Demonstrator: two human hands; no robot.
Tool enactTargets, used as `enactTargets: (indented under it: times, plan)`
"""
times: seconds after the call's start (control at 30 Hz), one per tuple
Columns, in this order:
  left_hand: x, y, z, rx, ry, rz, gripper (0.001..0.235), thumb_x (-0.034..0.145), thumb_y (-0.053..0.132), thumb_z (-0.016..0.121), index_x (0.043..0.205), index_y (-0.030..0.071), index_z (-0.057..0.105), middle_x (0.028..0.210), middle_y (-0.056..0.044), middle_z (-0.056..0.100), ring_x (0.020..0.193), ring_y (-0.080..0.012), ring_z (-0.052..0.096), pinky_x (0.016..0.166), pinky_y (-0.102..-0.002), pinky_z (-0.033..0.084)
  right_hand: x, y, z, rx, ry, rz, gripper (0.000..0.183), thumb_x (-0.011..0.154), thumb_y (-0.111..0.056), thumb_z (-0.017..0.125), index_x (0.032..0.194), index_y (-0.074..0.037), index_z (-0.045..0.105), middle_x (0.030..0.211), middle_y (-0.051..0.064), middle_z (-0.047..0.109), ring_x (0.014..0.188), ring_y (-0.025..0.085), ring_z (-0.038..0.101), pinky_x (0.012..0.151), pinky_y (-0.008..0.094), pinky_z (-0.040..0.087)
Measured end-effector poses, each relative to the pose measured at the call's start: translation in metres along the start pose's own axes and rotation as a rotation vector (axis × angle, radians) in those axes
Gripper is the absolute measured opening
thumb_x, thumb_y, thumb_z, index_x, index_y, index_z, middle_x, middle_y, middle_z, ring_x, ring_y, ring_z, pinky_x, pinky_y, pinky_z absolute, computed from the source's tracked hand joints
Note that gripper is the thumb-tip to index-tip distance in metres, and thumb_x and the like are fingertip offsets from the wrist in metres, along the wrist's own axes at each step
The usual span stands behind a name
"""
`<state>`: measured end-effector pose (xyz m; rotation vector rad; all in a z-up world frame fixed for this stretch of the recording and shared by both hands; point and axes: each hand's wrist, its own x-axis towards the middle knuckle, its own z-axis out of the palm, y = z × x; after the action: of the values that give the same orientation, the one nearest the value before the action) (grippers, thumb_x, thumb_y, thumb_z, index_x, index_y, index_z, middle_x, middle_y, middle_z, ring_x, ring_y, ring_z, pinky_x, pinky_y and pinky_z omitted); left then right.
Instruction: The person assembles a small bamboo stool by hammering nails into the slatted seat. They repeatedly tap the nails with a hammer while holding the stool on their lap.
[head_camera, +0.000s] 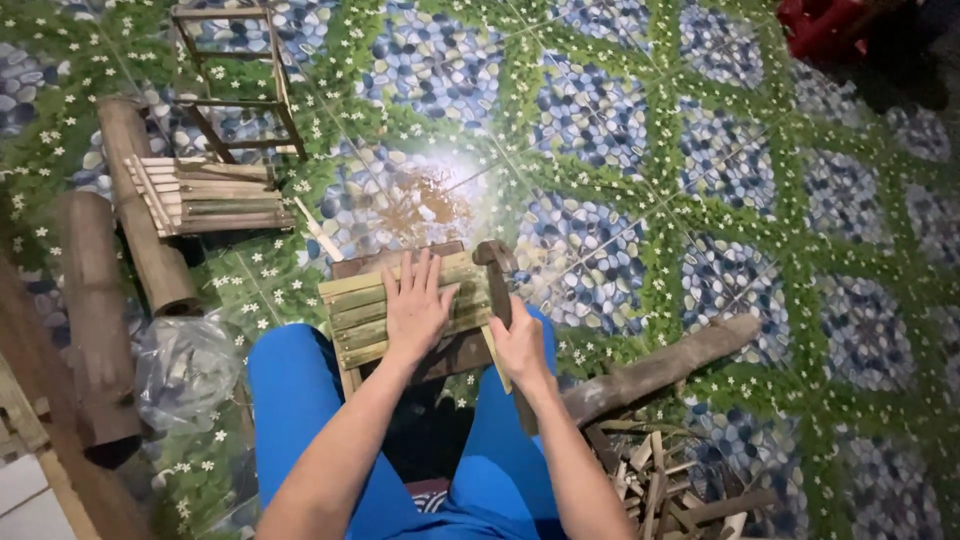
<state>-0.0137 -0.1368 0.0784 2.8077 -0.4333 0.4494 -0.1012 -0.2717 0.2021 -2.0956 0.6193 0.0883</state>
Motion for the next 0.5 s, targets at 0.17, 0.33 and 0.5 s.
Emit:
enactTargets:
  times: [0.17,0.33,0.5]
  plan:
    - [0.0,-0.005,0.014,0.049,-0.049,0.025,0.063,0.097,0.048,0.053,0.153,0.019,0.049,0.163,-0.003,0.042,0.152,-0.0299,0.032,0.124,-0.062,0.018,0.046,0.024,0.018,-0.127,-0.1,-0.013,0.043,0.097,-0.019,0.065,0.138,-0.006,0.059,0.109,0.03,0.072,0.105,0.047,0.07,0.082,0.057,0.059]
    - [0.001,-0.004,0.017,0.04,-0.003,0.032,0.063,0.099,0.051,0.052,0.152,0.017,0.051,0.161,-0.005,0.045,0.151,-0.0303,0.034,0.124,-0.062,0.02,0.034,0.005,0.013,-0.092,-0.097,0.027,0.042,0.1,-0.019,0.061,0.141,-0.008,0.057,0.111,0.031,0.071,0.104,0.046,0.07,0.079,0.057,0.061]
    - [-0.001,-0.004,0.013,0.051,0.01,0.031,0.062,0.099,0.05,0.051,0.152,0.018,0.052,0.161,-0.004,0.045,0.15,-0.0296,0.037,0.124,-0.062,0.022,0.042,0.011,0.015,-0.141,-0.164,0.029,0.05,0.104,-0.018,0.057,0.148,0.004,0.046,0.118,0.034,0.067,0.107,0.046,0.07,0.08,0.057,0.062]
